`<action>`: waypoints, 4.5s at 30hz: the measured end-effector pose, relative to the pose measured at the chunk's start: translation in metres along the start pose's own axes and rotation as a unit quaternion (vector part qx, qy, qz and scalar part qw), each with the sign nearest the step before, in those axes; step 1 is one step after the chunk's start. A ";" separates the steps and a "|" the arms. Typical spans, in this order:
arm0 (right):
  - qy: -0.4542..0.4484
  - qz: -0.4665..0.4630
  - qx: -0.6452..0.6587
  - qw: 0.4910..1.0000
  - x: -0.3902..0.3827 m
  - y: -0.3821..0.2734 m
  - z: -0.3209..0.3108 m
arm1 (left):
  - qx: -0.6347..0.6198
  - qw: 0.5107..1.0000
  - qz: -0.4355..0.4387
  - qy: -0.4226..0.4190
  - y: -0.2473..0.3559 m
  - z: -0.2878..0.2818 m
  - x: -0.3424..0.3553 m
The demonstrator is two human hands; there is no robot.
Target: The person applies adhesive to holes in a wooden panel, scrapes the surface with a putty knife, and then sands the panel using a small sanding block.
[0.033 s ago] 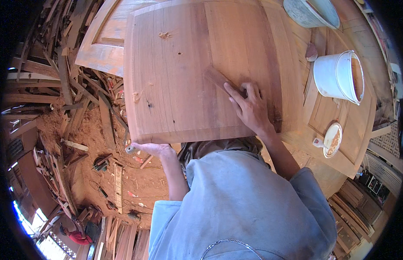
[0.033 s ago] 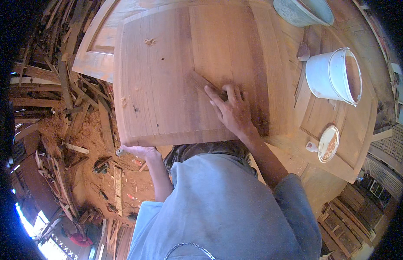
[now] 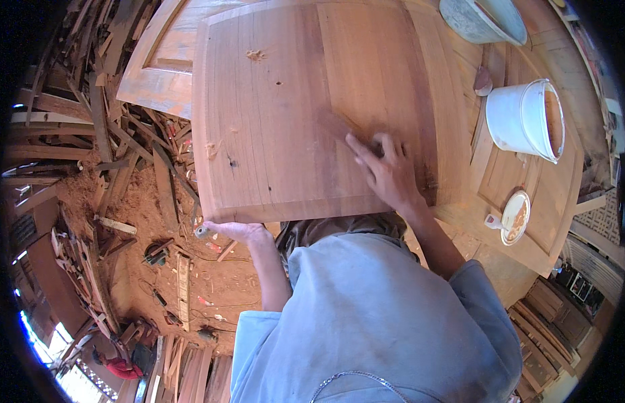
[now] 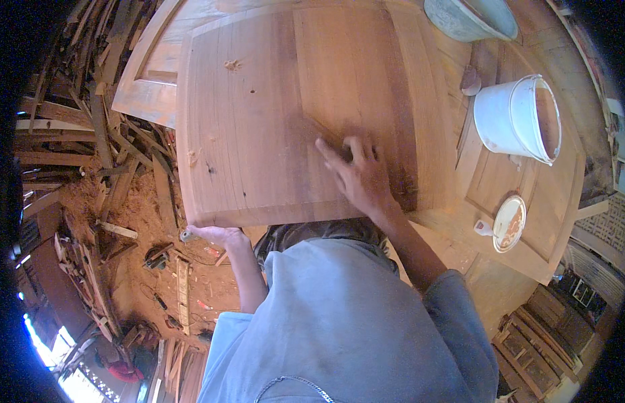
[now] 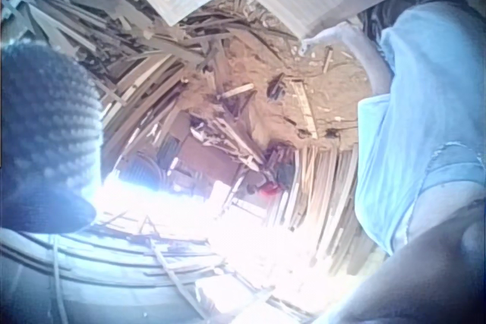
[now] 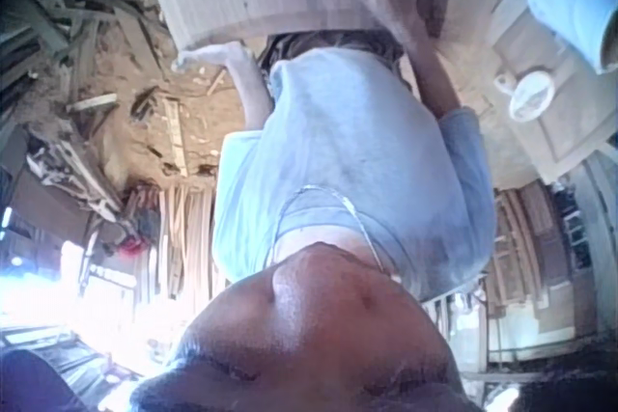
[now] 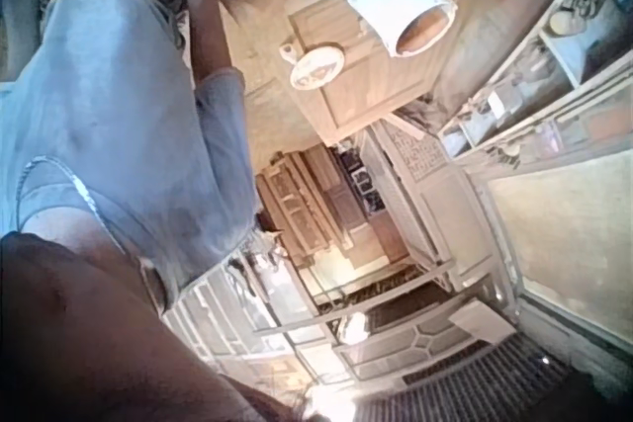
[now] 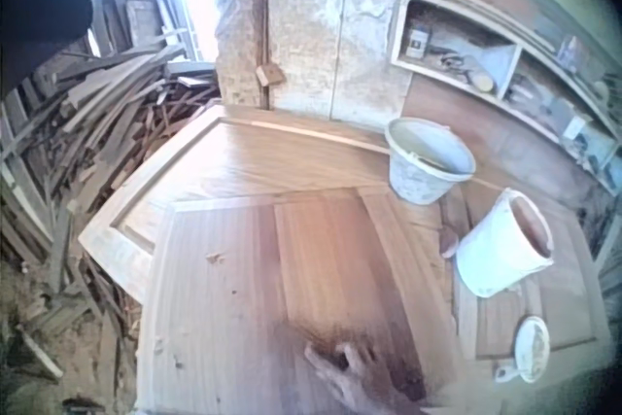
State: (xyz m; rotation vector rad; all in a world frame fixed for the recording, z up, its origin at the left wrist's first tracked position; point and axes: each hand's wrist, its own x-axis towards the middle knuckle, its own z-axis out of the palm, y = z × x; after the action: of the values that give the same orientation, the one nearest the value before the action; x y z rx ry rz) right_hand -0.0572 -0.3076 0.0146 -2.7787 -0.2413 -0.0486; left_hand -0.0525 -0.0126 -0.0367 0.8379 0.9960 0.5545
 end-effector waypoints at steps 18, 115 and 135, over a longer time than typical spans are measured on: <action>0.029 0.001 -0.035 0.999 -0.017 -0.017 0.010 | 0.008 1.000 0.011 0.000 0.006 0.011 -0.012; -0.022 -0.206 0.026 0.978 0.263 0.005 0.032 | 0.002 0.995 -0.005 0.101 0.005 0.008 0.000; -0.069 -0.230 -0.010 0.971 0.224 -0.016 0.030 | 0.016 0.992 -0.007 0.124 0.015 0.024 -0.011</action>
State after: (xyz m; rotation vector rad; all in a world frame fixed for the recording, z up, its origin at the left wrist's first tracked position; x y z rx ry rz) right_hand 0.1606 -0.2465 0.0059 -2.6862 -0.9188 0.0278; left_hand -0.0366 -0.0199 -0.0120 0.8027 1.2387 0.6423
